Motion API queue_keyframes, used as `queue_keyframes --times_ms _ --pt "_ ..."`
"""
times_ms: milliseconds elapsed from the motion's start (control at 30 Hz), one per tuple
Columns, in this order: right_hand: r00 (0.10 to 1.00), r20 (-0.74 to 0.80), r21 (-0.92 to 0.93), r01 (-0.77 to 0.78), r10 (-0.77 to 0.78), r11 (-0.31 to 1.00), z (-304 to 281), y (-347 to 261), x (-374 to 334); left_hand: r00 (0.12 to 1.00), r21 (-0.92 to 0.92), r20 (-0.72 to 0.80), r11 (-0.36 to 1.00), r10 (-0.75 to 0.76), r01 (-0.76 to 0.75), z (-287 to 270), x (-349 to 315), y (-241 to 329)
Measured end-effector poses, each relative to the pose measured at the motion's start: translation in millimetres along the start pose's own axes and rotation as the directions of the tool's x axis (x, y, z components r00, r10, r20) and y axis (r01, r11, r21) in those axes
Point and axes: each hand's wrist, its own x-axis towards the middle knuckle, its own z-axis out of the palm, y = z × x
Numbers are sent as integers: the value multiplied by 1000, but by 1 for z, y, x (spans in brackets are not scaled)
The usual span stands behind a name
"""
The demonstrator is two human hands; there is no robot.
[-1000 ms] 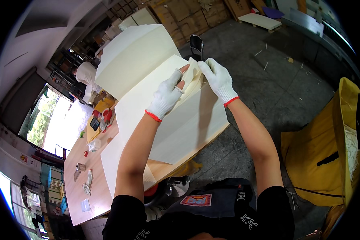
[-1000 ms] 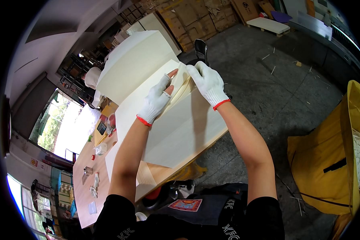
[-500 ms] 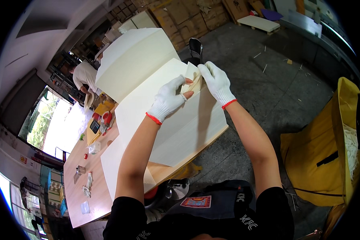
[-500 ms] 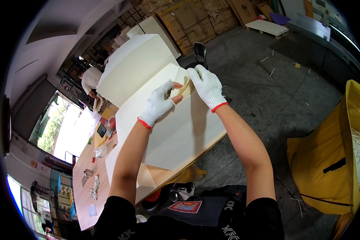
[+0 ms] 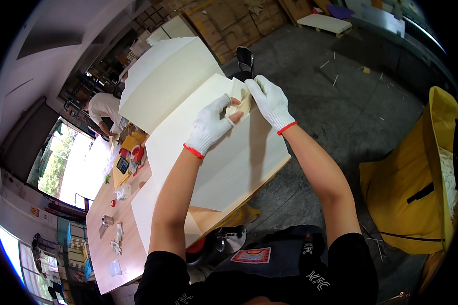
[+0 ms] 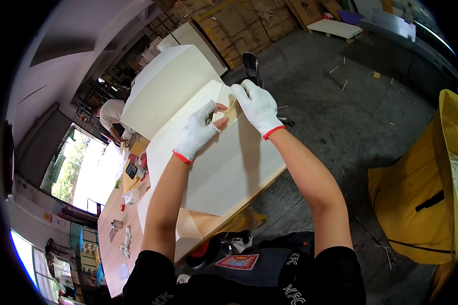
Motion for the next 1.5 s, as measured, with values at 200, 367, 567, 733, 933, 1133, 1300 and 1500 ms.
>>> queue_keyframes --times_ms 200,367,567,733,933,1133,1300,1500 --pt "1000 -5 9 7 -7 1000 0 4 0 999 54 -13 998 -30 30 -2 -2 11" --pt "1000 24 45 -14 13 999 -1 -2 -1 1000 9 -28 1000 -5 5 -3 -3 6" --pt "998 46 26 -41 40 999 -4 -2 1 993 -4 -87 997 77 -77 0 -1 1" --pt "999 19 48 -31 30 998 -2 -1 -1 999 21 -39 1000 13 -13 2 3 -2" --pt "999 16 44 -39 38 998 -2 -1 -1 998 74 -47 997 30 -26 2 3 -3" --pt "999 21 54 -45 44 998 -4 -2 -2 1000 86 -10 996 -28 29 -2 -2 11" --pt "997 47 79 -57 53 995 -5 -5 -3 997 -15 -68 999 38 -39 -1 -3 6" --pt "999 6 47 -32 32 998 -2 1 -1 1000 39 -14 999 4 -3 -1 -1 6"
